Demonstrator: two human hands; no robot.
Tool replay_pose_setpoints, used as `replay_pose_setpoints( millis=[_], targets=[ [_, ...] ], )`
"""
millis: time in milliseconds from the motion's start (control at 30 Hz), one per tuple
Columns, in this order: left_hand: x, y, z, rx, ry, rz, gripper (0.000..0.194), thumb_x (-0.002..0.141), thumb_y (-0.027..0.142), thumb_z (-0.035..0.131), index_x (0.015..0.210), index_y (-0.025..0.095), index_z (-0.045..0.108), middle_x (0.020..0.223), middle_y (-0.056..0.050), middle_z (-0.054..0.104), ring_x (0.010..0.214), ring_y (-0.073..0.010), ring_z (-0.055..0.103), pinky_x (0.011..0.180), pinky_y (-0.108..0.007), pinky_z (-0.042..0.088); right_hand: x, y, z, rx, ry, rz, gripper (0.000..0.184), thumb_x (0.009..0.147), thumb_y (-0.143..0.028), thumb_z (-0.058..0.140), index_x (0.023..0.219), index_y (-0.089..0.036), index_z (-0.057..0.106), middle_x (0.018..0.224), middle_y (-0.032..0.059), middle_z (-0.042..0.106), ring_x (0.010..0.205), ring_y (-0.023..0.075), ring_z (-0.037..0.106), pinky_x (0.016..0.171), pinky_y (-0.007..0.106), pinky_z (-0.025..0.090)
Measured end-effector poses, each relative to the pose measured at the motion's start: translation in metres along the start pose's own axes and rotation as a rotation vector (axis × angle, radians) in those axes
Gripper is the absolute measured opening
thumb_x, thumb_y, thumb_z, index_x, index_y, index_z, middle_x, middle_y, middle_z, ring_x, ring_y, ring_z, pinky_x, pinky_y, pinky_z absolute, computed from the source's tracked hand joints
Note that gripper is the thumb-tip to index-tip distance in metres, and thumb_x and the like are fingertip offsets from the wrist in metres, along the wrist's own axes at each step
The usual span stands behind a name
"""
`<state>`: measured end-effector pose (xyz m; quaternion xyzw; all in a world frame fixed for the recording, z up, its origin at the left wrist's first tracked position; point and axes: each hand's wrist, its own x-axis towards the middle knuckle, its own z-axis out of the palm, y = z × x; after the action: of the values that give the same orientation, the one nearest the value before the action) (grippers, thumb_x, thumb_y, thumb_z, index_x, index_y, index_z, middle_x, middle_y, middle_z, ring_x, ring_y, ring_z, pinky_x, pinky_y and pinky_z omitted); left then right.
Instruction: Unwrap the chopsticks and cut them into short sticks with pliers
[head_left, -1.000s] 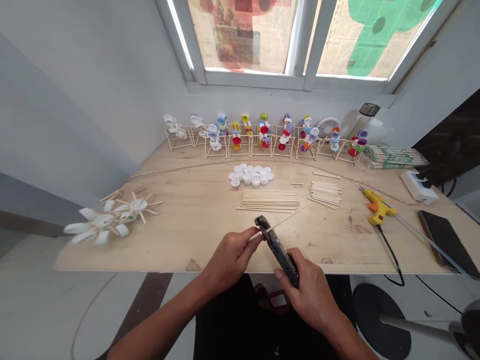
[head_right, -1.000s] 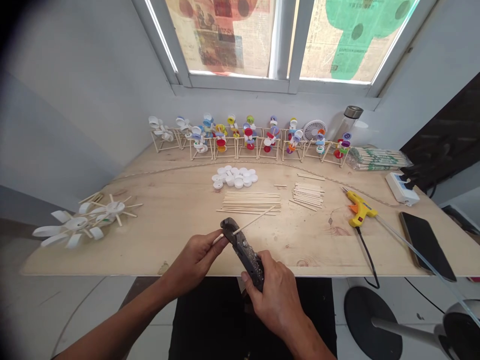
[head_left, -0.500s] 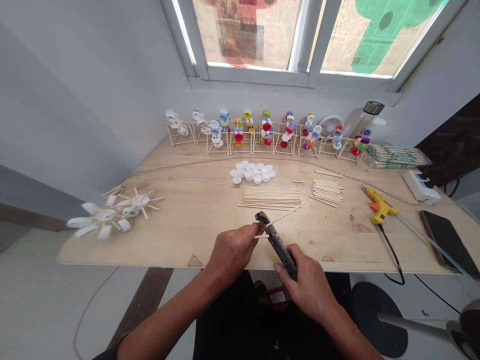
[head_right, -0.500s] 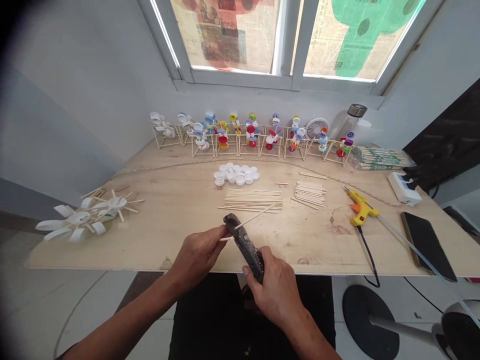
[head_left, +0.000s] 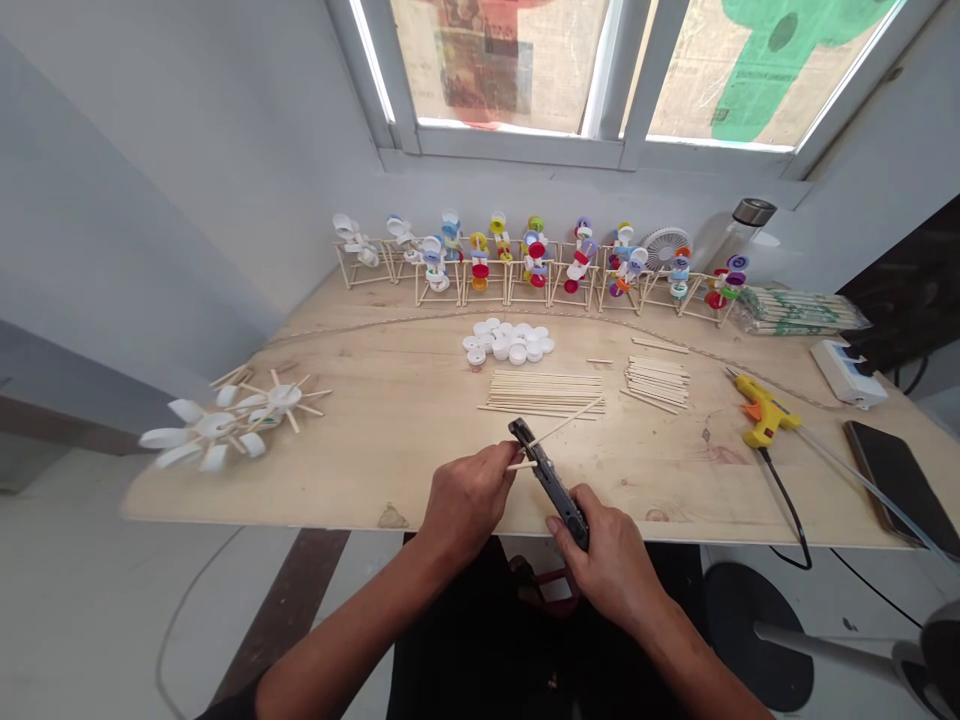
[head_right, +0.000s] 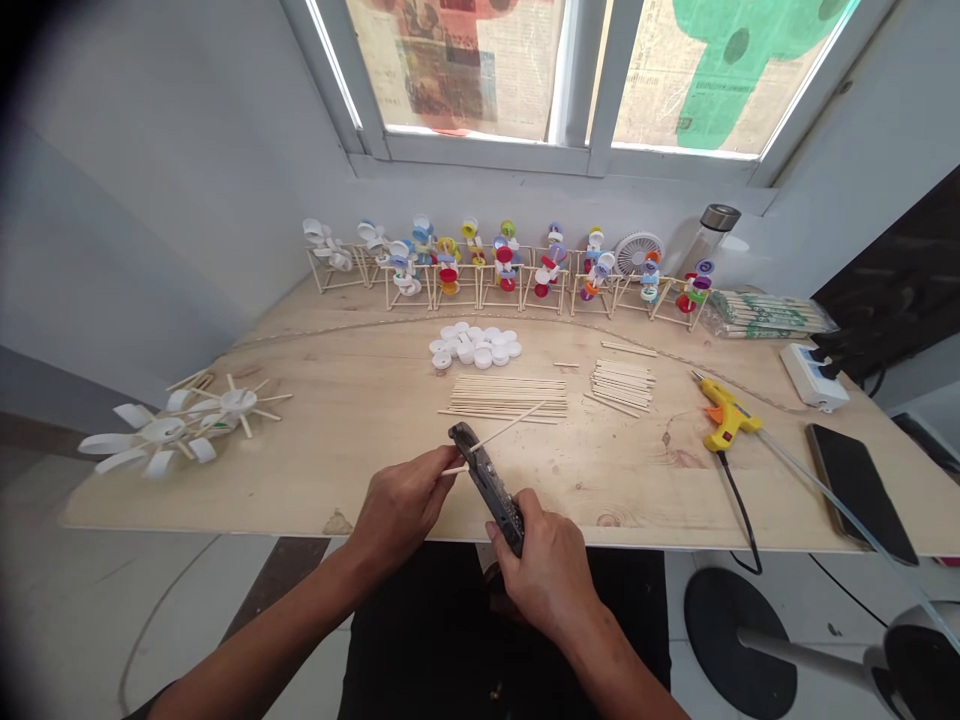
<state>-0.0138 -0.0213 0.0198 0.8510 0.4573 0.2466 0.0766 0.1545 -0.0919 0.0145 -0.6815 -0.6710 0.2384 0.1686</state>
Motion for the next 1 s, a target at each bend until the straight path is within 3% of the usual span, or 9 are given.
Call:
replay_pose_setpoints(
  millis=[500,1000],
  targets=[
    [0.005,-0.005,0.003,0.07,-0.159,-0.091,0.02,0.088,0.018,0.039,0.096,0.02,0.057,0.086,-0.002,0.071,0.075,-0.018,0.066,0.058,-0.024,0.041,0.007,-0.001,-0.002,-0.049,-0.079,0.057,0.017,0.087,-0.037,0.041,0.078,-0.022,0.042,0.06,-0.0002,0.058,0.057,0.0185,0.055,0.052,0.025,0.025],
    [0.012,0.0,0.004,0.098,-0.26,-0.072,0.018,0.087,0.019,0.037,0.091,0.021,0.055,0.078,-0.002,0.07,0.07,-0.0184,0.064,0.054,-0.025,0.036,0.005,0.007,0.0,-0.129,-0.02,0.107,0.02,0.087,-0.039,0.04,0.079,-0.022,0.044,0.061,0.0025,0.061,0.058,0.0217,0.059,0.051,0.026,0.025]
  ],
)
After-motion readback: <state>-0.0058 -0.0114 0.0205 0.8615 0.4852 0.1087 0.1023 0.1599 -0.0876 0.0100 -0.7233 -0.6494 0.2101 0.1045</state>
